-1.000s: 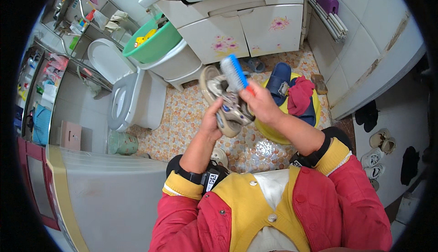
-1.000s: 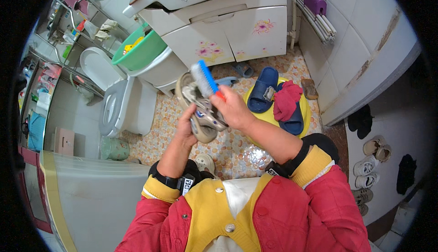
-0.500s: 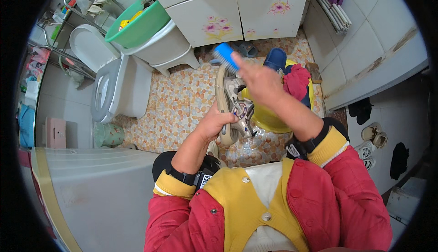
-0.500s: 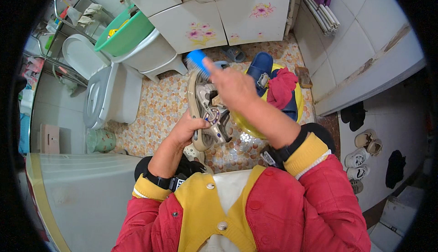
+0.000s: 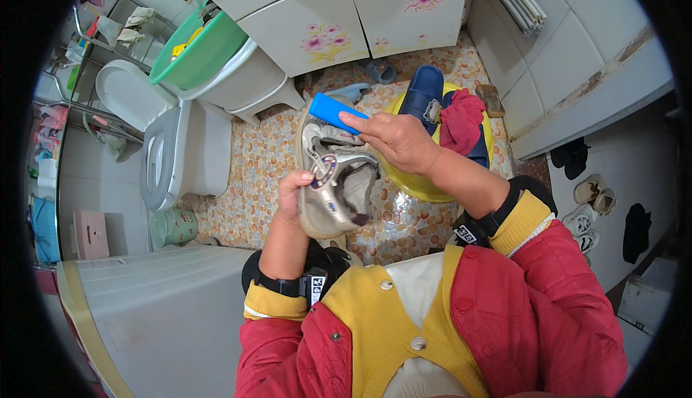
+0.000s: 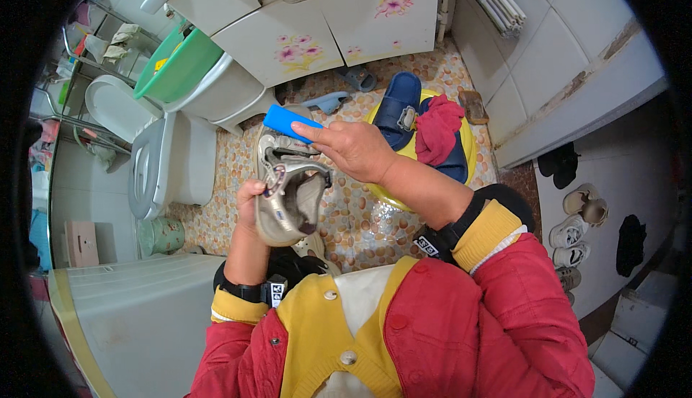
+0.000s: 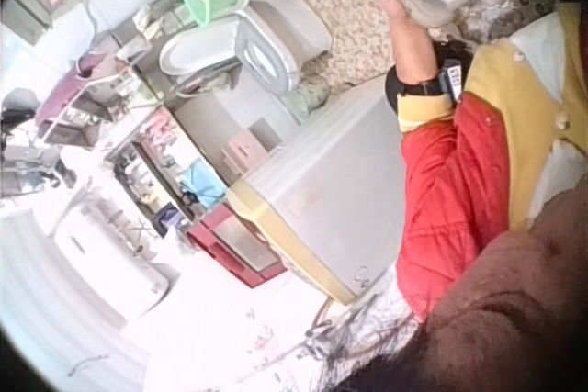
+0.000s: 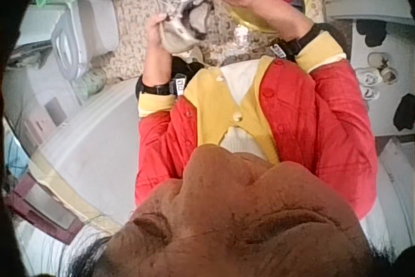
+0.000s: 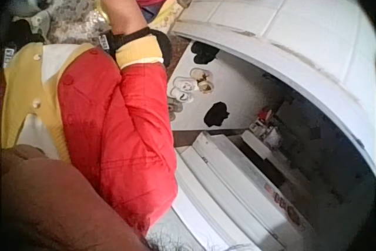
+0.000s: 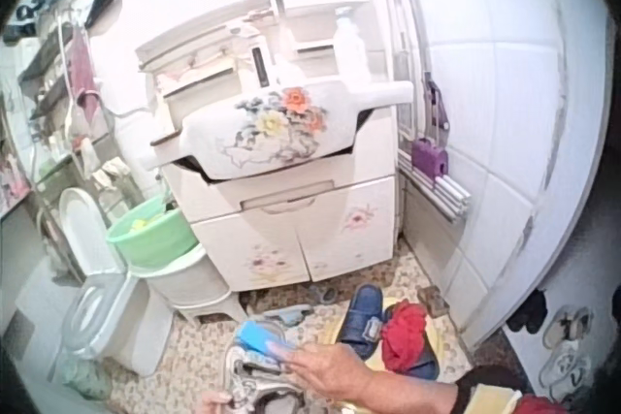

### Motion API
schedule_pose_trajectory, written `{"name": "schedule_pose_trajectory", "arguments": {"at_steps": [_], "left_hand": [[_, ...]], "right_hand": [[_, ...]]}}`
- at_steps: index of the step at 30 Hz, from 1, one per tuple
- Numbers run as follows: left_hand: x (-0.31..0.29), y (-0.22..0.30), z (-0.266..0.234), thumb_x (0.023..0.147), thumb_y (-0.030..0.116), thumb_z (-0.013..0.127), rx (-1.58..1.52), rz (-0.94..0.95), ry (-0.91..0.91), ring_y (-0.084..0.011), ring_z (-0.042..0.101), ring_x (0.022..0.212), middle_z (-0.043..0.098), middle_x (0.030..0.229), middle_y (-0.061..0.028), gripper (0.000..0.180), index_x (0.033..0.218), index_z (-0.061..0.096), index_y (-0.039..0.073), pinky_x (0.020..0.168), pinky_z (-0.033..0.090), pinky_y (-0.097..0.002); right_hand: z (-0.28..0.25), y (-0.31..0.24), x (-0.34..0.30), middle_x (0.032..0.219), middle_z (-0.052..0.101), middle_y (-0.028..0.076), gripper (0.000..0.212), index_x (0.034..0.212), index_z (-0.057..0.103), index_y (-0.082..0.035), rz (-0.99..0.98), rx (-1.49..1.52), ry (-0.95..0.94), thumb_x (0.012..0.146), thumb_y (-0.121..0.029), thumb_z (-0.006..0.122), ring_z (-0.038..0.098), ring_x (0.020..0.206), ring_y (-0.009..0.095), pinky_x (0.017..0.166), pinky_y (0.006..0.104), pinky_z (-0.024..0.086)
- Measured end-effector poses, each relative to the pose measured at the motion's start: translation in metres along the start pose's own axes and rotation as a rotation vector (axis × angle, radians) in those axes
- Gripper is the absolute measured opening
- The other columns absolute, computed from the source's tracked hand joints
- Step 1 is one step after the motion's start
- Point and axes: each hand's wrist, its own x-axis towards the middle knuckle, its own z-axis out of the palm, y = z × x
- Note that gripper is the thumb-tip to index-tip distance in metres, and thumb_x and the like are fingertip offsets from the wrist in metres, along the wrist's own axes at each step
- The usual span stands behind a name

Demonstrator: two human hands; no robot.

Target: The person scrubs a beige sandal with a blue brush in a green basin of water, then rinses the basin. The person then scrubs a yellow slipper with the same brush. Finally, the person resumes scrubbing the beige sandal.

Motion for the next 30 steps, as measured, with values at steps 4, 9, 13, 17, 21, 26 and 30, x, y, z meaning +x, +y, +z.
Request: {"name": "schedule_pose_trajectory", "arguments": {"at_steps": [4,9,13,17,21,26,30], "left_hand": [[0.001,0.001,-0.003,0.071,0.019,0.058,0.186,-0.111,0.059,-0.0352,0.063,0.109,0.061,0.124,-0.0243,0.068,0.133,0.049,-0.009,0.1,0.05,-0.0462],[0.007,-0.004,-0.007,0.068,0.022,0.06,-0.107,-0.024,-0.003,-0.0386,0.06,0.113,0.057,0.13,-0.027,0.076,0.136,0.045,-0.009,0.103,0.047,-0.0473],[0.01,-0.01,-0.007,0.07,0.019,0.057,0.166,-0.096,0.012,-0.0374,0.062,0.111,0.059,0.127,-0.0252,0.07,0.134,0.048,-0.007,0.102,0.048,-0.0492],[0.015,-0.002,-0.006,0.072,0.02,0.058,0.006,-0.053,-0.009,-0.0378,0.058,0.117,0.056,0.132,-0.0248,0.07,0.135,0.046,-0.006,0.103,0.047,-0.0511],[0.016,0.012,-0.009,0.073,0.027,0.058,-0.058,0.173,-0.04,-0.0402,0.057,0.119,0.054,0.133,-0.0241,0.074,0.139,0.043,-0.004,0.099,0.049,-0.0551],[0.016,0.0,-0.018,0.076,0.015,0.055,0.066,-0.048,0.056,-0.0323,0.065,0.107,0.061,0.126,-0.022,0.06,0.132,0.049,-0.007,0.096,0.052,-0.0446],[0.014,0.001,-0.018,0.077,0.018,0.054,0.026,0.131,0.008,-0.0348,0.064,0.11,0.06,0.128,-0.0232,0.061,0.133,0.049,-0.007,0.1,0.05,-0.0464]], "right_hand": [[0.005,0.001,-0.003,0.079,0.064,0.013,0.044,0.138,0.052,-0.034,0.139,-0.193,0.154,0.095,-0.027,0.058,0.064,0.071,0.035,0.06,0.0466,0.051],[0.007,0.005,-0.005,0.088,0.068,0.015,0.043,0.139,0.05,-0.037,0.162,0.09,-0.038,0.097,-0.03,0.054,0.065,0.079,0.039,0.069,0.0485,0.052],[0.004,0.011,-0.006,0.09,0.068,0.015,0.043,0.14,0.049,-0.039,0.36,-0.071,-0.061,0.098,-0.03,0.053,0.065,0.08,0.039,0.07,0.0479,0.052],[-0.003,0.01,0.0,0.098,0.069,0.018,0.041,0.14,0.051,-0.033,0.495,0.002,-0.054,0.099,-0.027,0.052,0.065,0.085,0.04,0.076,0.0454,0.052],[-0.01,-0.004,0.002,0.097,0.068,0.02,0.043,0.142,0.05,-0.027,0.393,0.339,0.284,0.099,-0.026,0.054,0.065,0.082,0.037,0.076,0.041,0.053],[-0.005,-0.008,-0.001,0.094,0.069,0.016,0.047,0.142,0.046,-0.04,0.249,-0.068,-0.221,0.097,-0.032,0.055,0.067,0.083,0.037,0.07,0.0462,0.054],[-0.002,0.009,0.0,0.091,0.069,0.014,0.045,0.14,0.048,-0.039,0.548,-0.182,-0.061,0.096,-0.033,0.056,0.067,0.081,0.037,0.067,0.0483,0.053]]}}
